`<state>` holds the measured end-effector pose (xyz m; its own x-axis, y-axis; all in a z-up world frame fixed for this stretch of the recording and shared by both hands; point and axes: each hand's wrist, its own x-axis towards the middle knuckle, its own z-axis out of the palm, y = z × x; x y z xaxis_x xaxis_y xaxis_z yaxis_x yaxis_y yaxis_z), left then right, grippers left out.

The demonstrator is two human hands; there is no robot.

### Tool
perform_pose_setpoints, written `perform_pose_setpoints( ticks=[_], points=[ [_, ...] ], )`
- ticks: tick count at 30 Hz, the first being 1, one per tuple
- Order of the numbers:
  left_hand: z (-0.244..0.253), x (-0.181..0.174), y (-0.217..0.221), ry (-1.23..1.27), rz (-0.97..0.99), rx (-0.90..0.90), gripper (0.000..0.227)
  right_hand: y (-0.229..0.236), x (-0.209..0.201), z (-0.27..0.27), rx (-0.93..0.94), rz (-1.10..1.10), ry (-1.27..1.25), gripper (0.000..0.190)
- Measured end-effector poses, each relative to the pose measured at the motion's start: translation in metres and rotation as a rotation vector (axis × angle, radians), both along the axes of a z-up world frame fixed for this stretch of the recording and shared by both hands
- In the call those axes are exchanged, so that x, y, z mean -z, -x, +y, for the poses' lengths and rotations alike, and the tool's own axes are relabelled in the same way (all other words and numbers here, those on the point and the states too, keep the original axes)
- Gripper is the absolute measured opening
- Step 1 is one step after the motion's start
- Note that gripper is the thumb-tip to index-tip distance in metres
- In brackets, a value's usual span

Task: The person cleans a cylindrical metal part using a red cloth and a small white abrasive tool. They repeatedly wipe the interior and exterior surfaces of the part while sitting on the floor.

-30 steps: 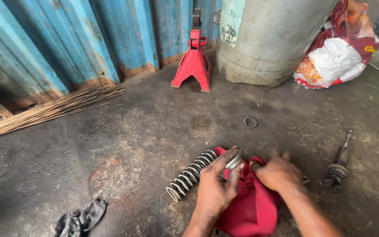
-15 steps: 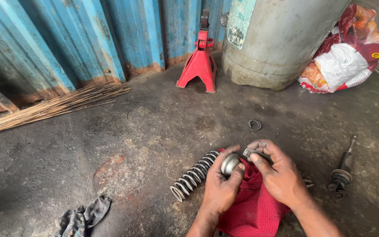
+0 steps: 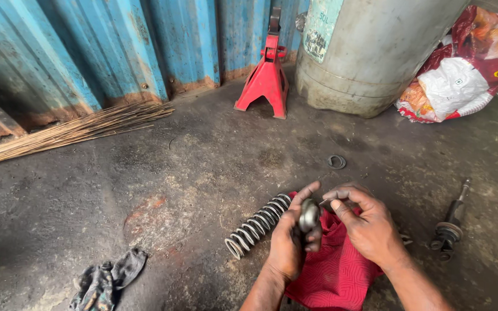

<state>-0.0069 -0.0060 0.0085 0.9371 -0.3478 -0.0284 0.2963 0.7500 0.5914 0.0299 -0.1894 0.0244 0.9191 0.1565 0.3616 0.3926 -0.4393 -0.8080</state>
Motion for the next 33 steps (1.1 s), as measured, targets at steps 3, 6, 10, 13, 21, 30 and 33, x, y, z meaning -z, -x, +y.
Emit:
perform_pose_setpoints(
  ticks=[3, 6, 10, 13, 21, 30, 33],
  points=[
    [0.001, 0.005, -0.002, 0.025, -0.001, -0.033, 0.042, -0.005, 0.004, 0.001, 0.031, 0.113, -0.092, 0.015],
    [-0.004, 0.016, -0.007, 0.032, 0.032, -0.099, 0.033, -0.003, 0.006, 0.005, 0.103, 0.265, -0.145, 0.016],
    [-0.009, 0.036, -0.017, 0.05, 0.219, -0.182, 0.037, 0.011, -0.002, 0.019, 0.1, 0.314, -0.041, 0.017],
    [-0.009, 0.043, -0.023, 0.157, 0.071, -0.138, 0.052, 0.028, -0.012, 0.038, 0.001, 0.362, -0.144, 0.02],
    [-0.016, 0.039, -0.021, -0.104, 0.187, -0.22, 0.052, 0.043, -0.031, 0.068, 0.173, 0.436, -0.136, 0.023],
    [-0.024, 0.051, -0.029, -0.141, 0.046, -0.383, 0.043, 0.048, -0.031, 0.077, 0.211, 0.144, 0.009, 0.019],
    [-0.023, 0.053, -0.029, -0.168, 0.019, -0.364, 0.041, 0.049, -0.032, 0.078, 0.23, 0.177, -0.042, 0.018]
  ],
)
